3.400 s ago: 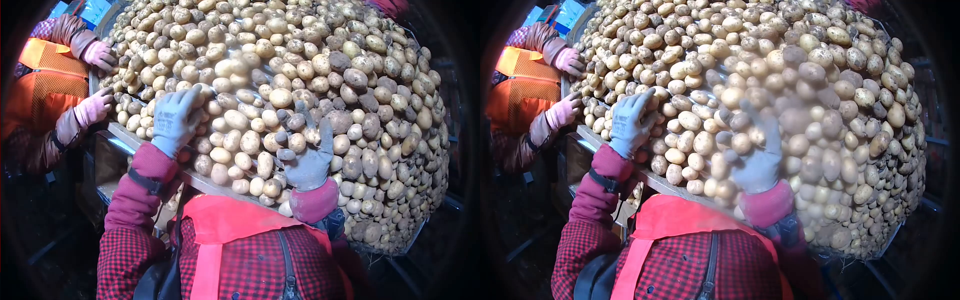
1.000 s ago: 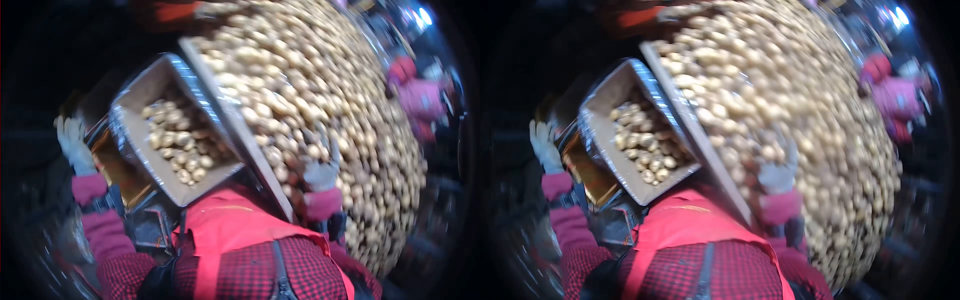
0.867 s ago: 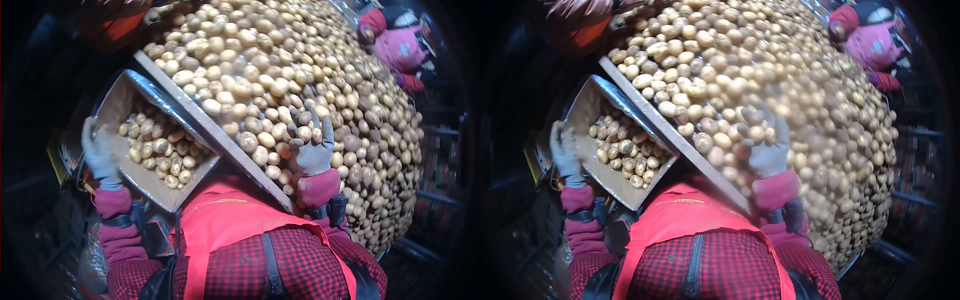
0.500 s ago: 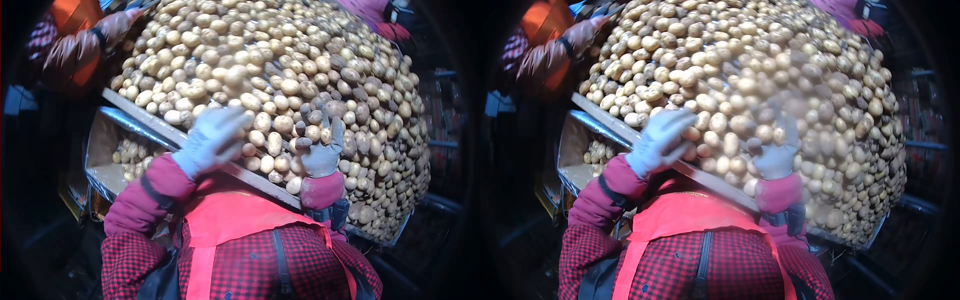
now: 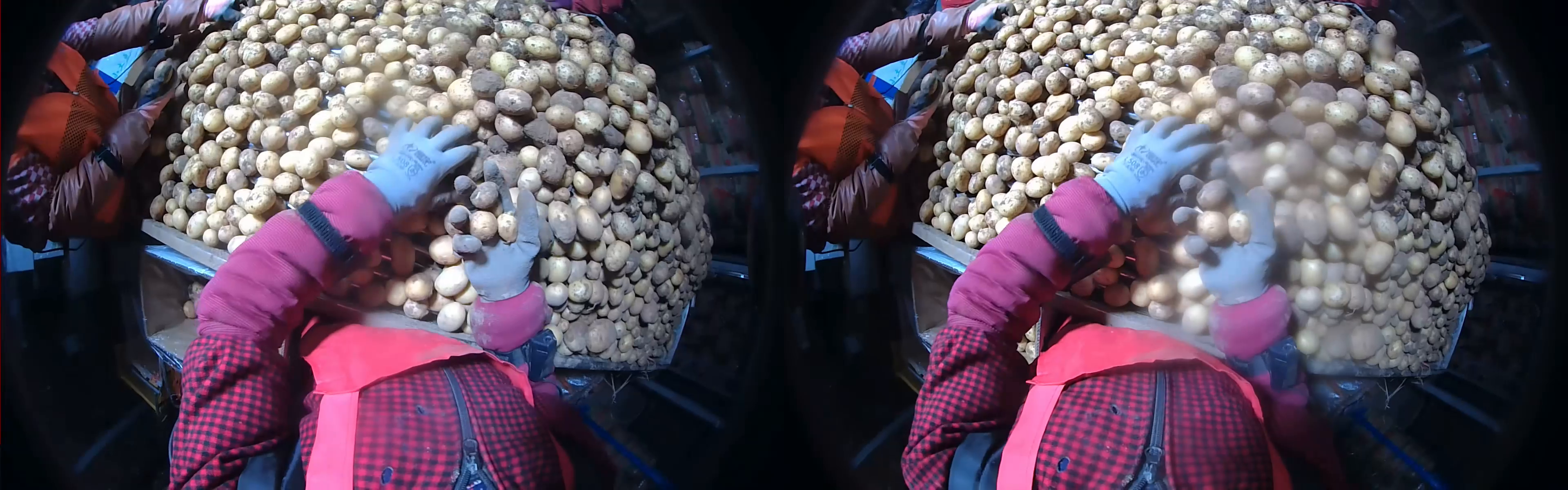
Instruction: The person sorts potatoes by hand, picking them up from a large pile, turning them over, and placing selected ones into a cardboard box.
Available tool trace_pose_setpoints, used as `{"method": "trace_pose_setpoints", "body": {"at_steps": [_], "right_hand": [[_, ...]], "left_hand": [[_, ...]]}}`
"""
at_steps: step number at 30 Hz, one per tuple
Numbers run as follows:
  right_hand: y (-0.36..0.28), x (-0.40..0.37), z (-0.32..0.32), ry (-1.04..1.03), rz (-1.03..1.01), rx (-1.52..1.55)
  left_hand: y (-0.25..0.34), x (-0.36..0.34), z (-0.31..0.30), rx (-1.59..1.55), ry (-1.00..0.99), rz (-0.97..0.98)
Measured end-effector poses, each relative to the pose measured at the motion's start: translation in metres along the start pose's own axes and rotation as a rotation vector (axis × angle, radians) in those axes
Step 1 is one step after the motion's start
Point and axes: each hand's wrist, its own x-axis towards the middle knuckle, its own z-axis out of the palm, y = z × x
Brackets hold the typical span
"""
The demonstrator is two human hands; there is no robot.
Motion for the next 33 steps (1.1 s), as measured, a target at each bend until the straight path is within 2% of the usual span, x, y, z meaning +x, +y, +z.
{"method": "trace_pose_setpoints", "body": {"at_steps": [2, 3, 6, 8, 12, 14, 17, 20, 22, 28, 29, 30, 33], "right_hand": [[0.004, 0.01, 0.006, 0.036, -0.001, 0.0], [0.004, 0.016, 0.008, 0.038, 0.008, -0.01], [0.008, 0.03, 0.005, 0.045, 0.04, -0.001], [0.008, 0.038, 0.0, 0.083, 0.054, -0.021], [0.002, 0.04, -0.003, 0.026, 0.069, 0.007], [-0.008, 0.04, -0.01, -0.098, 0.05, 0.076], [-0.019, 0.038, -0.001, -0.149, -0.017, 0.083], [-0.02, 0.041, 0.002, -0.07, -0.051, -0.017], [-0.018, 0.04, 0.008, 0.007, -0.054, -0.028], [-0.018, 0.036, 0.007, 0.113, -0.086, -0.018], [-0.019, 0.037, 0.005, 0.09, -0.076, -0.006], [-0.02, 0.038, 0.001, 0.069, -0.064, 0.004], [-0.018, 0.037, -0.005, 0.02, -0.033, 0.022]], "left_hand": [[-0.015, 0.006, 0.009, -0.052, -0.09, -0.063], [-0.014, 0.005, 0.003, -0.102, -0.014, -0.108], [-0.029, 0.008, -0.019, -0.08, -0.221, -0.295], [-0.045, -0.001, 0.003, -0.11, -0.013, -0.251], [-0.037, 0.004, 0.003, -0.081, -0.013, -0.06], [-0.017, 0.008, 0.004, -0.125, 0.045, 0.042], [-0.013, 0.007, 0.01, -0.089, 0.004, 0.004], [-0.02, -0.001, 0.013, -0.012, -0.098, -0.077], [-0.023, -0.009, -0.004, 0.097, -0.191, -0.205], [-0.026, -0.05, -0.029, 0.136, -0.11, -0.167], [-0.024, -0.054, -0.034, 0.144, -0.097, -0.195], [-0.029, -0.065, -0.038, 0.246, -0.196, -0.219], [-0.037, -0.093, -0.054, 0.301, -0.175, -0.254]]}}
